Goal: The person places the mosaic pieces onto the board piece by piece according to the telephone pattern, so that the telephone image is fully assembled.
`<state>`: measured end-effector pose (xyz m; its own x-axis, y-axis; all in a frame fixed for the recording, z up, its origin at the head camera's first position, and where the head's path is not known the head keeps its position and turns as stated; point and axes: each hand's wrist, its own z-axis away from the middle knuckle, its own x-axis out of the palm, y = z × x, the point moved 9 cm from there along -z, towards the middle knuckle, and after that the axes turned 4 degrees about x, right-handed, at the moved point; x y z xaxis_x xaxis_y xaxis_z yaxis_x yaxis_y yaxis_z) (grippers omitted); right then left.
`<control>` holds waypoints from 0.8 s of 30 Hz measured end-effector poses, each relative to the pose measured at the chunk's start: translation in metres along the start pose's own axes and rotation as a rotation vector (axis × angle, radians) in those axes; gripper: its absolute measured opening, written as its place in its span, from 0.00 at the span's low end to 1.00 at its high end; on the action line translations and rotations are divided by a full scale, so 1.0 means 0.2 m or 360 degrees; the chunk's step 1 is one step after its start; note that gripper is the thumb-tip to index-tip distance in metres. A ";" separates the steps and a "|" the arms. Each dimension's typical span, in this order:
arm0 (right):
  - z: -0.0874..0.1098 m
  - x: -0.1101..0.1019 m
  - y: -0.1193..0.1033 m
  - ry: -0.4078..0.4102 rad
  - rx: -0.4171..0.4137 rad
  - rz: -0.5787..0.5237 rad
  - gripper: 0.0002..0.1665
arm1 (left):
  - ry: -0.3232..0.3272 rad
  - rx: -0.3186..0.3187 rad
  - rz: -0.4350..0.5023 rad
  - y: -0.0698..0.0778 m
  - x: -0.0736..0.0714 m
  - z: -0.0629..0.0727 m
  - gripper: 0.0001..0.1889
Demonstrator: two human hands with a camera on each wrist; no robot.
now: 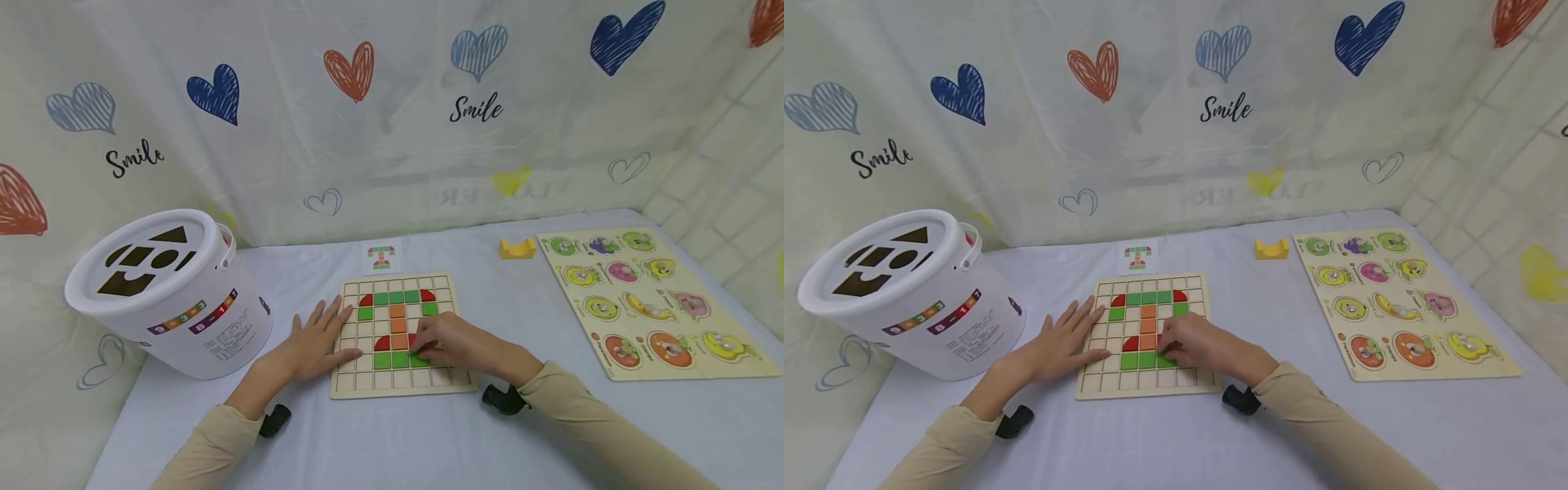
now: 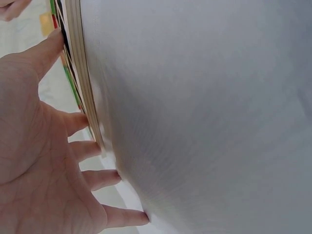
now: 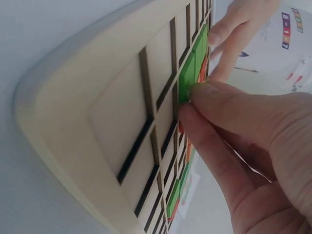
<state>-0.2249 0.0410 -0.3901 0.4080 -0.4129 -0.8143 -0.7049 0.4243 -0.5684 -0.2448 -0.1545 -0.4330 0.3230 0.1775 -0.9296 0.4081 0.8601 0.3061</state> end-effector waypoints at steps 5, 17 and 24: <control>0.00 0.01 0.00 0.0008 -0.0006 0.0013 0.07 | 0.0004 -0.0005 -0.0006 -0.01 0.01 0.00 0.49; 0.01 0.01 0.00 0.0006 0.0037 0.0017 0.08 | 0.0017 -0.0003 0.0005 -0.03 0.01 0.00 0.48; 0.02 0.01 -0.01 0.0041 -0.0017 0.0056 0.08 | 0.0014 -0.0005 0.0008 -0.03 0.02 0.00 0.48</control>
<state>-0.2192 0.0426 -0.3907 0.3678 -0.4183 -0.8305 -0.7250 0.4303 -0.5378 -0.2468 -0.1589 -0.4383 0.3176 0.1862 -0.9298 0.4037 0.8607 0.3103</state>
